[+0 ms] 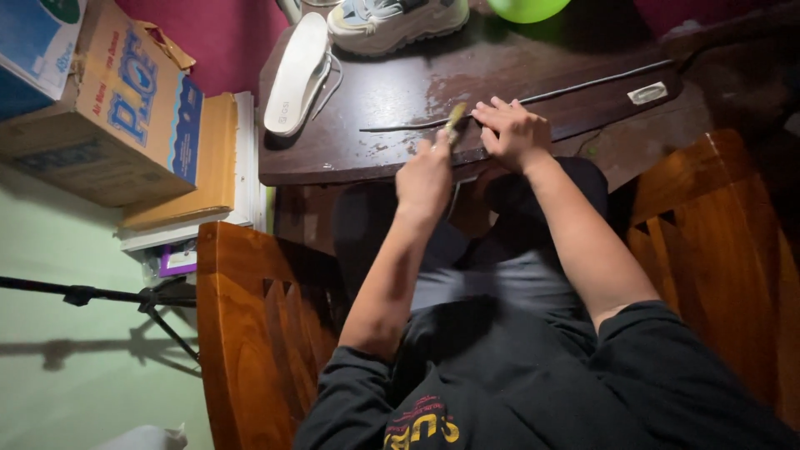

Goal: The person uses a toothbrush to scrub a grey cord placed on a wooden table. After scrubbing, the person sets the brush down and picks up the cord to inspect it.

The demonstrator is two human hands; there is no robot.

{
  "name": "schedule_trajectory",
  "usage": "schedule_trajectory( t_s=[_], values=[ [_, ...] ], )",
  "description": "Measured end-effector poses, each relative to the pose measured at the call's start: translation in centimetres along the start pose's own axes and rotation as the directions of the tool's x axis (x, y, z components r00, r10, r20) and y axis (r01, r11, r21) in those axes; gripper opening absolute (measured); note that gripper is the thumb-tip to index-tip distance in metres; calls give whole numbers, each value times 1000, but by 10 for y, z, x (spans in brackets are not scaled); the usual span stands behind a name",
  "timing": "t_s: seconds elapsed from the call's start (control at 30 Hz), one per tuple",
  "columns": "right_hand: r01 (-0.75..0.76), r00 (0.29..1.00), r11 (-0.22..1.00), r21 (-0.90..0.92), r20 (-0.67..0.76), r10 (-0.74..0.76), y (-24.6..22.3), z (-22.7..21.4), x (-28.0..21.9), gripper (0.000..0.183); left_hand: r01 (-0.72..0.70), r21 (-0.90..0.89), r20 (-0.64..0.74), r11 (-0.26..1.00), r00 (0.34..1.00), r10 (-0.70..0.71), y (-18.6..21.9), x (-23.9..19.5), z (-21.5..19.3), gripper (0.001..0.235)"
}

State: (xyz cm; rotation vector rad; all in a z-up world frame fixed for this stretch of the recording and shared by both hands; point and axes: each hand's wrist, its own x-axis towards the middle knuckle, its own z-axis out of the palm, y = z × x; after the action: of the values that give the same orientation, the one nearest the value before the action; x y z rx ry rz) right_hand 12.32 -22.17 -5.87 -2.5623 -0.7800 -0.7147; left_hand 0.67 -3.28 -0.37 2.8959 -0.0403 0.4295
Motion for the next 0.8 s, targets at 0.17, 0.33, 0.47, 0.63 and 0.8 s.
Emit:
schedule_trajectory(
  t_s=[0.17,0.33,0.47,0.63,0.8],
  values=[
    [20,1000,1000,-1,-5,-20,2,-1,0,44,106,80,31,991,994,-108,-42,-19,-28,48],
    [24,1000,1000,-17,-7,-24,0,-1,-1,45,164,52,13,985,986,-165,-28,-15,-45,48],
    [6,1000,1000,-30,-17,-6,-2,-3,0,44,11,83,-148,996,989,2,14,4,9,44],
    [11,999,1000,-3,-35,-11,1,-1,-1,42,39,99,-106,994,994,-28,-9,1,20,41],
    [6,999,1000,0,-38,-6,0,0,-1,42,234,88,32,968,971,-238,-73,-29,-42,49]
  ],
)
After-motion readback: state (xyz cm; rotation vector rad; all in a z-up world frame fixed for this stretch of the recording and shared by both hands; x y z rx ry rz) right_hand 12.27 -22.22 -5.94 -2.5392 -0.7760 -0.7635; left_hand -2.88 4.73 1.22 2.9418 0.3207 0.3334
